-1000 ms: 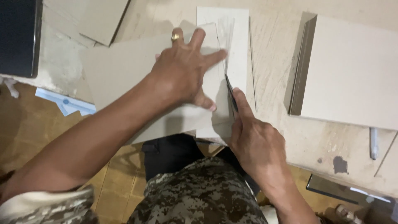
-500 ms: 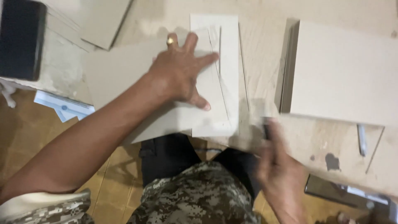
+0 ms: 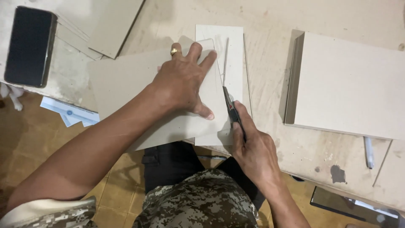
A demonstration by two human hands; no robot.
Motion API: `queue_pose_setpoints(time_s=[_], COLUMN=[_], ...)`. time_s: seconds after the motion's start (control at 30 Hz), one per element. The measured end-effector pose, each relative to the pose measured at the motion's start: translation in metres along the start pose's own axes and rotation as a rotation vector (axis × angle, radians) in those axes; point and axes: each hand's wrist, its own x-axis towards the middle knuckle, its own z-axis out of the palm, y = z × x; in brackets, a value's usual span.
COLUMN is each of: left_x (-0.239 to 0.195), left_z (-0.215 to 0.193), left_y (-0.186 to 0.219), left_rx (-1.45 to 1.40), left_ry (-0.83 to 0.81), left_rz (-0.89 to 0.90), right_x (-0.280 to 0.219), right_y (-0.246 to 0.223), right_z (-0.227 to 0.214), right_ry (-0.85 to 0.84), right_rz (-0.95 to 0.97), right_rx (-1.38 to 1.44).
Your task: Aligning cardboard sheets and cutting them to size using a utility knife and a template guide.
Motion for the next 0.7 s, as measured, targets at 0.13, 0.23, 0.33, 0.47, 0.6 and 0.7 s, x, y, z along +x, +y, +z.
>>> queue_pose_setpoints(time_s=[0.13, 0.23, 0.33, 0.47, 0.6, 0.7], left_x=[0.000, -0.001, -0.001, -0.002, 0.004, 0.008], left_z=[0.000, -0.001, 0.004, 0.014, 0.047, 0.102], left_y=[0.000, -0.001, -0.005, -0.010, -0.022, -0.041], left_rx=[0.015, 0.001, -0.014, -0.041, -0.077, -0.234], left_ry=[-0.004, 0.009, 0.025, 0.119, 0.210, 0.536], left_rz=[-0.011, -0.006, 0.015, 0.059, 0.020, 0.116], right_x=[0.009, 0.004, -0.004, -0.003, -0.011, -0.014], right_y=[0.004, 0.039, 0.038, 0.020, 0.061, 0.035], right_z=[-0.011, -0.001, 0.006, -0.004, 0.006, 0.011], right_ry=[-0.012, 0.191, 0.176, 0.046, 0.310, 0.291], right_rz=[0.162, 0.019, -0.076, 0.127, -0.146, 0.064], right_rx=[-0.010, -0.024, 0.017, 0.011, -0.098, -0.376])
